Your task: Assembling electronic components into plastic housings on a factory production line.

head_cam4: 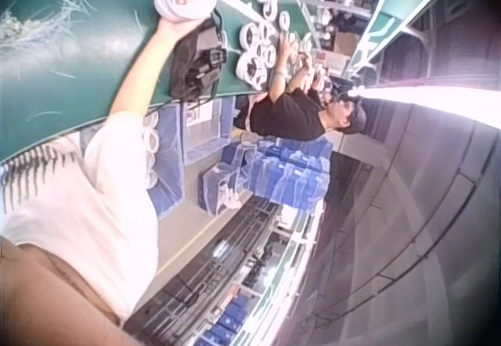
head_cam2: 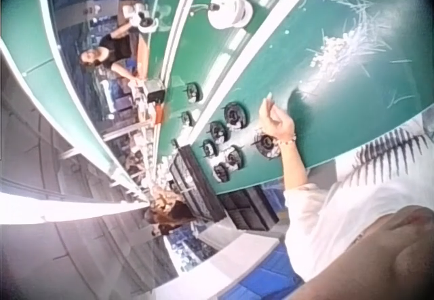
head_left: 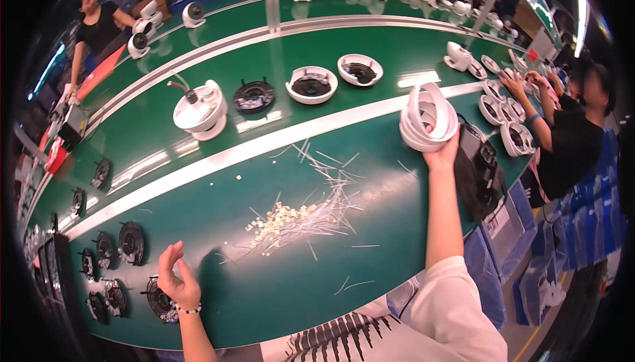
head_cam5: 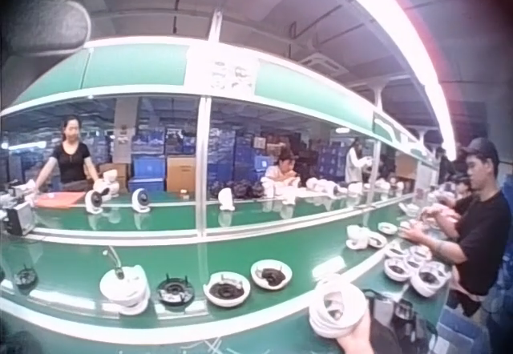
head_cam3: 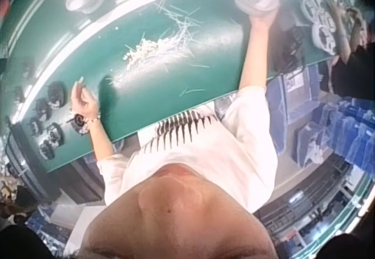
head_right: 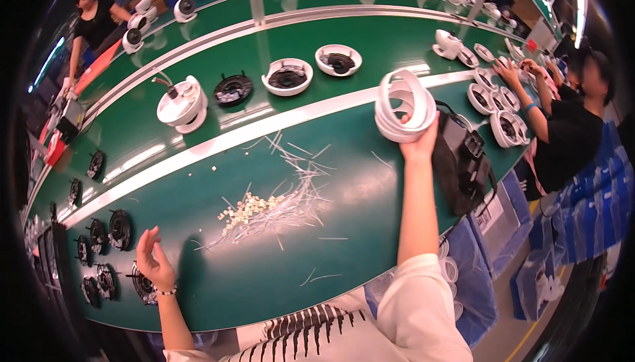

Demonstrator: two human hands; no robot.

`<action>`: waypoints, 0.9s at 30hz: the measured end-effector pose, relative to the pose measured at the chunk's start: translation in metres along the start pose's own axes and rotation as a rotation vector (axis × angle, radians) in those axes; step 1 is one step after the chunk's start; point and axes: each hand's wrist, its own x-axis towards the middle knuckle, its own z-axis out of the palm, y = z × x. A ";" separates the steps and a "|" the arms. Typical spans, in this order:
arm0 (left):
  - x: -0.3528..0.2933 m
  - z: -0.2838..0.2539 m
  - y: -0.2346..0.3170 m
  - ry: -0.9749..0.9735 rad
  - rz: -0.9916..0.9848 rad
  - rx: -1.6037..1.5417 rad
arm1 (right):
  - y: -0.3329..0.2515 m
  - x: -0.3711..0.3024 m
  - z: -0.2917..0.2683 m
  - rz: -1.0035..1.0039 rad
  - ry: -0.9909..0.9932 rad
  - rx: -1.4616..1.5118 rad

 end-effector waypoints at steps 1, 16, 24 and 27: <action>0.001 -0.001 0.002 0.018 0.012 -0.002 | 0.000 -0.008 0.015 0.012 0.183 -0.045; 0.185 0.297 -0.010 -0.523 0.382 0.634 | -0.025 -0.154 0.003 -0.482 0.106 -0.723; 0.203 0.304 -0.001 -0.578 0.476 0.582 | -0.072 -0.277 -0.039 -0.626 0.231 -1.351; 0.194 0.250 0.004 -0.733 0.482 0.310 | -0.079 -0.293 -0.039 -0.716 0.314 -1.495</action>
